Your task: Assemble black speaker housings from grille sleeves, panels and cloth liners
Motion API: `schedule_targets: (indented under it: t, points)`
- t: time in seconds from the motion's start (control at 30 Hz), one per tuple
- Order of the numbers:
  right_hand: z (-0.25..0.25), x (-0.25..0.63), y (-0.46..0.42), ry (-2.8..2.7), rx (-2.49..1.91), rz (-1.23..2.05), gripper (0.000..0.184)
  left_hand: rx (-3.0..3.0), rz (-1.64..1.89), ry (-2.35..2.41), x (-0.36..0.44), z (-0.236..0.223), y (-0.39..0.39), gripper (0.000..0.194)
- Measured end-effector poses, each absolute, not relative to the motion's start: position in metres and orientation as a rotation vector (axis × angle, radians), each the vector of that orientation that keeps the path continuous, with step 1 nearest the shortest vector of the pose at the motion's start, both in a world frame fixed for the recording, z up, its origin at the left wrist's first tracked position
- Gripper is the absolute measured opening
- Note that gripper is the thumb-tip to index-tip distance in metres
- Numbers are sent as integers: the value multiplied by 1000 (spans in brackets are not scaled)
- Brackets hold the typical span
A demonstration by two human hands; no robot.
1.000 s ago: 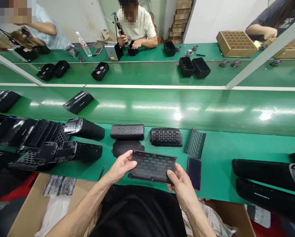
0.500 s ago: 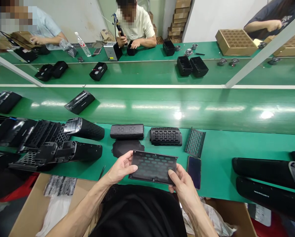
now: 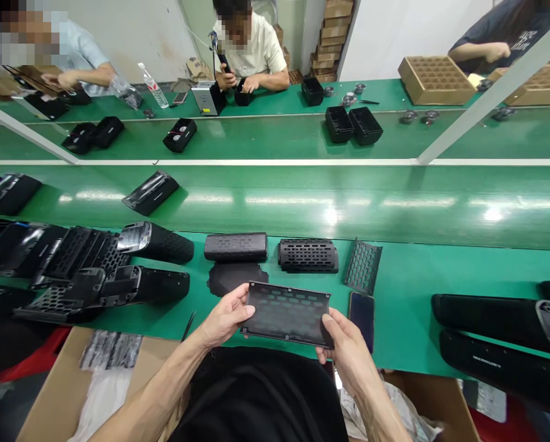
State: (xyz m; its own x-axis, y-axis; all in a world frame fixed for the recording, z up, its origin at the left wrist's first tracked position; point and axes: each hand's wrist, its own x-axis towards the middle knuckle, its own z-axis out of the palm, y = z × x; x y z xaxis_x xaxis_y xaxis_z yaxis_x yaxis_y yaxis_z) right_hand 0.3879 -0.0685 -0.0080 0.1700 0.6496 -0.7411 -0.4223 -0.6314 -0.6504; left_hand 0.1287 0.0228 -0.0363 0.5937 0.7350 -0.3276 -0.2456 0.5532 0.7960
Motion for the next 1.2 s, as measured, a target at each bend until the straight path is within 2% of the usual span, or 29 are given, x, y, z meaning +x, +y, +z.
schedule_targets:
  t: [0.5, 0.63, 0.73, 0.97, 1.2]
  points:
    - [-8, 392, -68, -224, -1635, 1610, 37, 695, 583, 713, 130, -37, 21, 54]
    - [-7, 394, -69, -224, -1623, 1615, 37, 641, 578, 724, 133, -33, 21, 44]
    - [-7, 395, -70, -221, -1624, 1619, 38, 633, 578, 736, 134, -31, 21, 40]
    - [-9, 394, -72, -210, -1603, 1591, 42, 640, 584, 746, 132, -33, 18, 47]
    - [-5, 394, -70, -219, -1563, 1580, 43, 642, 587, 722, 131, -33, 16, 46]
